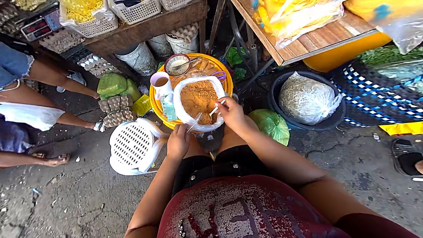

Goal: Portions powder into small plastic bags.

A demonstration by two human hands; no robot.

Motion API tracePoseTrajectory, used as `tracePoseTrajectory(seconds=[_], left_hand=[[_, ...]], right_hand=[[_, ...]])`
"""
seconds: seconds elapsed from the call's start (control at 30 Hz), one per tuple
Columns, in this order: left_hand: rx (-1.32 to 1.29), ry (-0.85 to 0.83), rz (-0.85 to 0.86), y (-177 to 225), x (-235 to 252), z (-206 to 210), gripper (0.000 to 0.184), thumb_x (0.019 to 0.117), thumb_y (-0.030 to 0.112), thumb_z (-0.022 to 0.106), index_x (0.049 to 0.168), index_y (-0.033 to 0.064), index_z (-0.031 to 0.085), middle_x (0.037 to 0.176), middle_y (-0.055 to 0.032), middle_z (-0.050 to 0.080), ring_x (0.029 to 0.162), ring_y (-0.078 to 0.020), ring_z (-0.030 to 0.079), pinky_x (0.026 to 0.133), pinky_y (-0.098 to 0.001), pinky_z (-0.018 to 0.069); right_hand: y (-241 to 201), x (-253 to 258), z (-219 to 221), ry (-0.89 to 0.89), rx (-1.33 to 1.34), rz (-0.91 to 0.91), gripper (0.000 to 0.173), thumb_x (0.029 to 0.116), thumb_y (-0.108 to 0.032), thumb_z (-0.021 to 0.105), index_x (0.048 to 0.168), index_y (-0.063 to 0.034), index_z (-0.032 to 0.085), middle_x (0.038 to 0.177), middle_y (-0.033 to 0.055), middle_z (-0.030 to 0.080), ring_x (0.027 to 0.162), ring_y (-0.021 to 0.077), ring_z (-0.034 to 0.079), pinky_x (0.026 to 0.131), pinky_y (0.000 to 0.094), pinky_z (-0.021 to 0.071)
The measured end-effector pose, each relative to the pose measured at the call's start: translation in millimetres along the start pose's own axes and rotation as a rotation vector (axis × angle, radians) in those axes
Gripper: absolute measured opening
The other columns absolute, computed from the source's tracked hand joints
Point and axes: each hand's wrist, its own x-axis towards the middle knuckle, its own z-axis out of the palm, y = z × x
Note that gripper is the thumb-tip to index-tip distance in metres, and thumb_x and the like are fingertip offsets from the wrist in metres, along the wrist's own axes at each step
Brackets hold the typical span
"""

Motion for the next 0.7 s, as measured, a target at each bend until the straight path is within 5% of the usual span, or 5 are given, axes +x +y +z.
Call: tracePoseTrajectory(seconds=[0.17,0.4,0.57,0.7], left_hand=[[-0.012,-0.048,-0.066,-1,3,1,0.029,0.1062,0.018,0.050,0.117,-0.0014,0.068,0.109,-0.0196,0.069,0.086,-0.0301,0.071,0.080,-0.0462,0.0593],[-0.005,-0.006,-0.011,2,6,3,0.025,0.1038,0.014,0.054,0.112,-0.0028,0.069,0.113,-0.0232,0.068,0.096,-0.0348,0.071,0.083,-0.0475,0.0592],[-0.017,0.020,0.012,2,8,3,0.022,0.1021,0.011,0.056,0.110,-0.0038,0.070,0.112,-0.0235,0.068,0.097,-0.0329,0.071,0.086,-0.0431,0.0590],[-0.046,0.028,-0.022,6,10,1,0.019,0.1004,0.009,0.057,0.108,-0.0031,0.070,0.107,-0.0206,0.068,0.091,-0.0271,0.070,0.083,-0.0374,0.0586]], right_hand=[[-5,14,-18,0.020,0.303,0.194,0.024,0.1094,-0.020,0.050,0.126,-0.0027,0.055,0.106,0.0091,0.072,0.080,0.0147,0.074,0.073,0.0327,0.0629],[-25,26,-35,0.064,0.576,0.311,0.023,0.1112,-0.020,0.044,0.126,-0.0039,0.052,0.100,0.0064,0.072,0.074,0.0108,0.072,0.068,0.0257,0.0602],[-28,31,-32,0.004,0.579,0.286,0.018,0.1102,-0.016,0.046,0.122,-0.0042,0.053,0.098,0.0062,0.072,0.075,0.0117,0.072,0.067,0.0263,0.0602],[-32,24,-24,-0.048,0.509,0.319,0.025,0.1120,-0.022,0.042,0.130,-0.0068,0.050,0.103,0.0057,0.070,0.073,0.0076,0.068,0.067,0.0243,0.0570]])
